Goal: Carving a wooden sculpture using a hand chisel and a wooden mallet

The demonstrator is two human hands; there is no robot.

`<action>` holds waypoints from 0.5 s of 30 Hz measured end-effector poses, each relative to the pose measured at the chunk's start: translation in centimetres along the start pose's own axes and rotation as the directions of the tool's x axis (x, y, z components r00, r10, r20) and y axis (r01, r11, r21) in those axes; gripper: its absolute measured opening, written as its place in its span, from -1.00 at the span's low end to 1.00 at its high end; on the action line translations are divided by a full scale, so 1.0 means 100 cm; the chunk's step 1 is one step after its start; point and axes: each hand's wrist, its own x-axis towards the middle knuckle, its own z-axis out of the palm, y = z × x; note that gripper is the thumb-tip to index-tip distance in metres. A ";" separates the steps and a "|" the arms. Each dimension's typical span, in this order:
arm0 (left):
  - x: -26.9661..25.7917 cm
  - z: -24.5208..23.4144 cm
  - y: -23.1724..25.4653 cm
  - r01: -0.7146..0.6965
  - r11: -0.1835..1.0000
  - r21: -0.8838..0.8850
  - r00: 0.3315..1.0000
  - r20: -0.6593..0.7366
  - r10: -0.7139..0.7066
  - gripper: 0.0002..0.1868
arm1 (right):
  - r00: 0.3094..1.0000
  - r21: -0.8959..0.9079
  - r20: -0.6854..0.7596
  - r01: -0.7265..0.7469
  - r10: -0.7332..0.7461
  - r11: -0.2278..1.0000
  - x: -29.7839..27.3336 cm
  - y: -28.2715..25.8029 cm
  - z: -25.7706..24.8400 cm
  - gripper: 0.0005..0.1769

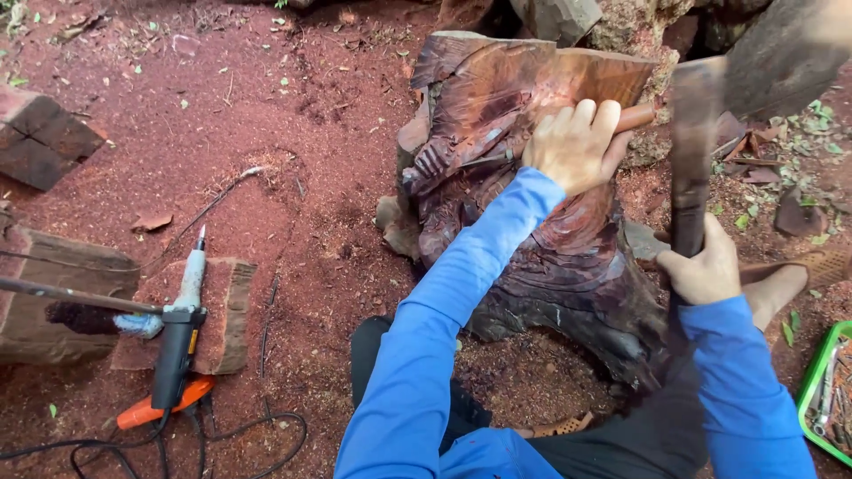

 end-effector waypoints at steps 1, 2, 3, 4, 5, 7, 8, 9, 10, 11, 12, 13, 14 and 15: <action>0.002 -0.003 0.000 -0.014 1.000 0.009 0.997 -0.069 0.015 -0.68 | 0.997 0.064 -0.062 0.045 -0.041 0.997 0.001 0.005 0.000 -0.54; 0.002 -0.002 0.001 -0.010 1.000 0.010 0.998 -0.068 0.011 -0.68 | 0.997 0.062 -0.059 0.044 -0.040 0.997 0.002 -0.003 -0.004 -0.54; 0.003 -0.001 0.001 0.016 1.000 0.005 0.998 -0.063 -0.015 -0.70 | 0.999 0.016 0.025 -0.030 0.030 0.999 0.003 -0.011 -0.007 -0.61; 0.006 -0.001 0.000 0.039 0.999 0.006 0.998 -0.058 -0.038 -0.71 | 0.989 -0.030 0.107 -0.098 0.100 0.995 0.006 -0.021 -0.009 -0.67; 0.003 -0.002 0.001 0.040 0.999 0.011 0.998 -0.058 -0.039 -0.71 | 0.989 -0.028 0.111 -0.095 0.098 0.995 0.005 -0.020 -0.018 -0.67; 0.001 0.002 0.006 0.110 0.994 -0.028 0.992 0.068 -0.108 -0.63 | 0.998 -0.245 0.056 0.006 0.008 0.969 0.002 -0.016 -0.036 -0.39; -0.003 -0.007 0.016 0.108 0.994 -0.029 0.992 0.069 -0.106 -0.63 | 0.998 -0.244 0.054 0.005 0.008 0.970 -0.007 -0.014 -0.036 -0.39; -0.008 -0.016 0.025 0.016 0.999 -0.049 1.000 -0.020 -0.017 -0.58 | 0.999 -0.153 -0.015 0.046 -0.049 0.987 -0.015 -0.012 -0.036 -0.43; -0.013 -0.024 0.034 -0.077 0.995 -0.057 0.991 -0.110 0.070 -0.52 | 0.991 -0.063 -0.086 0.097 -0.102 0.993 -0.022 -0.008 -0.034 -0.47; -0.016 -0.015 0.030 -0.078 0.996 -0.054 0.991 -0.111 0.072 -0.52 | 0.991 -0.061 -0.085 0.100 -0.105 0.993 -0.026 -0.006 -0.032 -0.47; -0.021 -0.007 0.028 -0.114 0.990 -0.081 0.990 -0.097 0.106 -0.49 | 0.989 0.032 -0.100 0.116 -0.112 0.993 -0.032 -0.004 -0.031 -0.46; -0.025 0.001 0.026 -0.149 0.983 -0.109 0.986 -0.085 0.140 -0.45 | 0.986 0.125 -0.115 0.132 -0.117 0.983 -0.038 -0.003 -0.032 -0.46; -0.020 -0.004 0.020 -0.147 0.983 -0.111 0.987 -0.083 0.139 -0.45 | 0.987 0.125 -0.114 0.128 -0.114 0.984 -0.036 -0.010 -0.029 -0.46; -0.016 -0.009 0.015 -0.155 0.983 -0.098 0.986 -0.082 0.148 -0.50 | 0.984 0.323 -0.169 0.104 -0.050 0.941 -0.034 -0.017 -0.027 -0.53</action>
